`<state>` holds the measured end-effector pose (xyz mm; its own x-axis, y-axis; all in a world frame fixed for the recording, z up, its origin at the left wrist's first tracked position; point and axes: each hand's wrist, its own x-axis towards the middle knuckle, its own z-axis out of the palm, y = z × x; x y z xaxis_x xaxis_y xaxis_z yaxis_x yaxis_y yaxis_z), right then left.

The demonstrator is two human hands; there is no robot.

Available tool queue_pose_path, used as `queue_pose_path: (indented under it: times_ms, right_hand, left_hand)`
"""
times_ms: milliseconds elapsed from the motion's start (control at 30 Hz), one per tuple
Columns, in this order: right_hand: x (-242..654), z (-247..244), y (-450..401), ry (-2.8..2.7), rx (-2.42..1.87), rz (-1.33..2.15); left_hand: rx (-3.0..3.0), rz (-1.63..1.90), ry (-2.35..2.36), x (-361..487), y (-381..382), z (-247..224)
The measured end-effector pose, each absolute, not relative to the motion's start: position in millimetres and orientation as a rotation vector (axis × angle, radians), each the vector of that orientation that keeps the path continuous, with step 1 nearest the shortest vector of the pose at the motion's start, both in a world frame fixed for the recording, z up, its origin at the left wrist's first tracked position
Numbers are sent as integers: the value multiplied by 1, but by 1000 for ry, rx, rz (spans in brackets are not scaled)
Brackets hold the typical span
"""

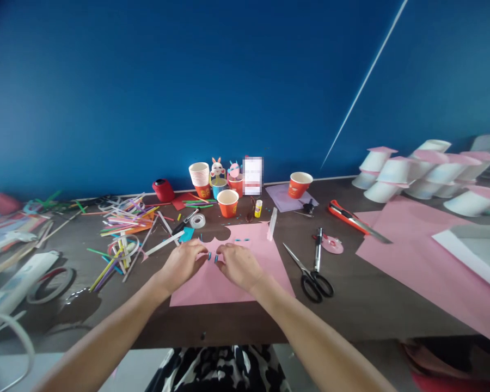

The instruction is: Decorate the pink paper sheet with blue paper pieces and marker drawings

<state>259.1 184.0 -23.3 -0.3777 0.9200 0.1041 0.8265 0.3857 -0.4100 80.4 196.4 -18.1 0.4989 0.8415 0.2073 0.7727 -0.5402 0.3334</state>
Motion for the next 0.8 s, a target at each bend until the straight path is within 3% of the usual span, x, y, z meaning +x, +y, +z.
queue_pose_path:
  times_ms: [233, 467, 800]
  right_hand:
    - [272, -25, 221, -2036, -1503, 324]
    - [333, -42, 242, -1573, -1707, 198]
    - [314, -49, 236, -1973, -1884, 345]
  left_hand:
    - [2318, 905, 1334, 91, 214, -37]
    - [2335, 739, 1087, 74, 216, -46]
    - [2478, 532, 1129, 72, 217, -41]
